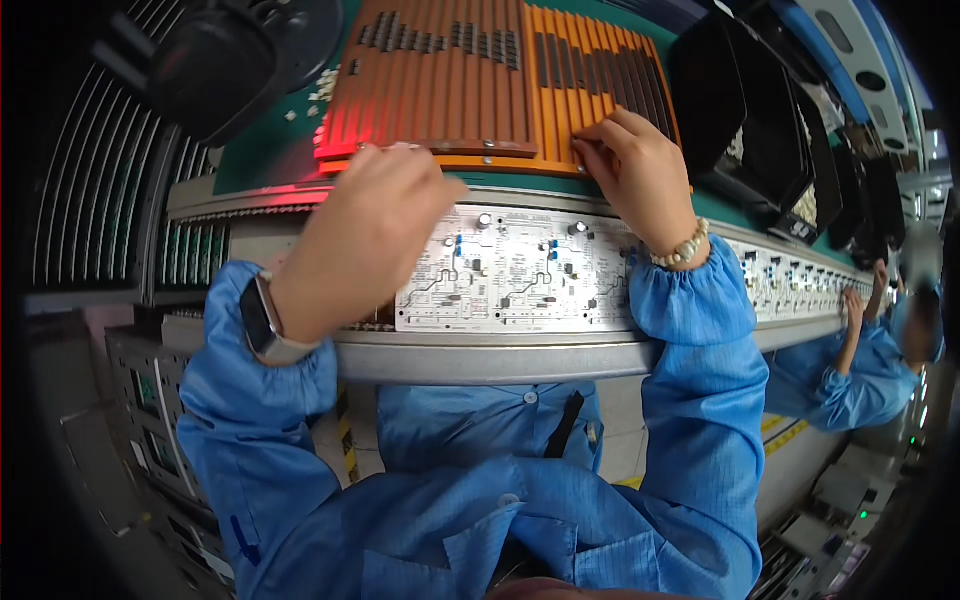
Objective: Assembling electronic components onto circuit boards on a manual production line.
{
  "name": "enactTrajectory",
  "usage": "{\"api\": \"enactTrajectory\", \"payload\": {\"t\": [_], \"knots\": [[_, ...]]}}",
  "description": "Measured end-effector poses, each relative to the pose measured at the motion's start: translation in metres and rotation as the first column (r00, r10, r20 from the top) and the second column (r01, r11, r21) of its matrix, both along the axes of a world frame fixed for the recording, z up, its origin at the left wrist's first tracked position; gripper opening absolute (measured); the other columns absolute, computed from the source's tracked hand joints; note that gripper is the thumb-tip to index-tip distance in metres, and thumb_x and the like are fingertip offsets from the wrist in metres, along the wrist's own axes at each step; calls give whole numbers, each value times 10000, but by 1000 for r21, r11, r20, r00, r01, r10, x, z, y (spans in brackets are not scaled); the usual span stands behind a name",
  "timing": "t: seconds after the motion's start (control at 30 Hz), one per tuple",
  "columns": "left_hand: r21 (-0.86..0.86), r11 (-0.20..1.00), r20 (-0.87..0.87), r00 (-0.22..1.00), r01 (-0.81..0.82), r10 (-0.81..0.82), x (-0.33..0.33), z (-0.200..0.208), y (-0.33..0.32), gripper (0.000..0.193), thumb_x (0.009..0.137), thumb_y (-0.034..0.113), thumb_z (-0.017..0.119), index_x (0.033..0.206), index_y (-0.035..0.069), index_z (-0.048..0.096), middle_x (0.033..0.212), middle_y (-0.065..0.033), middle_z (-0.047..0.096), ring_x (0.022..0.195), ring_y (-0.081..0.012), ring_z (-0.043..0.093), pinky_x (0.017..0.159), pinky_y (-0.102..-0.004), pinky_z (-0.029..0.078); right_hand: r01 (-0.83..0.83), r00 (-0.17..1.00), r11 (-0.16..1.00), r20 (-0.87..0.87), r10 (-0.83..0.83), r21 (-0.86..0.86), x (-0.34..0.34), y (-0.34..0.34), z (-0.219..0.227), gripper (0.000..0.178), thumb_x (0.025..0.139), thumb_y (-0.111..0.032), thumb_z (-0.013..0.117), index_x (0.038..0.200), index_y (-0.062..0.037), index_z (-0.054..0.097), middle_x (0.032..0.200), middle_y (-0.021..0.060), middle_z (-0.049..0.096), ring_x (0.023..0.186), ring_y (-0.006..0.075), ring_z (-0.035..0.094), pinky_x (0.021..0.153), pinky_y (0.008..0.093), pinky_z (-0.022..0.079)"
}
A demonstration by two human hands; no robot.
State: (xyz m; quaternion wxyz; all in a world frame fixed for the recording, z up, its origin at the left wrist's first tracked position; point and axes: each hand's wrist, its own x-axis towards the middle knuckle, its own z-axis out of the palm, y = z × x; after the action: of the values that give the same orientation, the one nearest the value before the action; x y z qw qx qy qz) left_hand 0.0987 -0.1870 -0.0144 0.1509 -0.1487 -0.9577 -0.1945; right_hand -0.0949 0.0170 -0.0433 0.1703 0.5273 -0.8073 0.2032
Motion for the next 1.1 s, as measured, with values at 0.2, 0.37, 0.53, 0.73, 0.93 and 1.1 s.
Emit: {"api": "enactTrajectory", "payload": {"t": [0.2,0.37,0.53,0.73,0.93,1.1], "knots": [[234,887,-160,884,-399,440,0,5,-54,129,882,90,521,881,-31,565,830,-194,564,789,-367,568,706,-436,457,45,999,998,22,-44,-37,6,1,16,108,798,-63,696,894,-18,674,811,73,649,686,180,647,603,264,510],[8,774,-100,770,-633,630,4,-32,-95,245,912,233,527,875,-1,590,731,-206,603,709,-379,608,625,-457,489,-86,995,995,55,83,52,39,6,59,110,781,-6,692,887,-3,659,829,86,653,743,195,650,660,272,523],[-94,702,-370,679,-706,634,0,-64,-135,266,915,281,519,865,36,610,666,-166,613,621,-374,611,551,-462,509,-347,920,935,219,325,69,86,-3,69,166,724,8,720,880,-26,675,861,99,638,818,229,641,713,321,520],[-29,685,-320,656,-728,684,-4,-97,-176,193,881,215,627,966,46,594,877,-155,639,783,-346,615,661,-413,499,-481,849,872,294,439,88,120,-25,14,136,743,-102,735,861,-62,681,830,72,626,797,237,611,713,347,476],[172,803,-232,769,-571,596,-12,-91,-170,169,876,205,623,1010,103,636,926,-103,675,859,-302,644,703,-389,516,-449,843,894,333,422,2,126,-43,-11,100,753,-100,718,833,-71,667,787,57,613,759,232,579,713,341,416],[185,808,-158,795,-559,586,-11,-100,-179,151,880,133,623,999,46,588,827,-66,605,766,-189,600,677,-321,468,-457,850,889,311,424,38,132,-48,-12,92,751,-106,719,795,-68,649,766,50,603,753,228,572,730,338,401]]}}
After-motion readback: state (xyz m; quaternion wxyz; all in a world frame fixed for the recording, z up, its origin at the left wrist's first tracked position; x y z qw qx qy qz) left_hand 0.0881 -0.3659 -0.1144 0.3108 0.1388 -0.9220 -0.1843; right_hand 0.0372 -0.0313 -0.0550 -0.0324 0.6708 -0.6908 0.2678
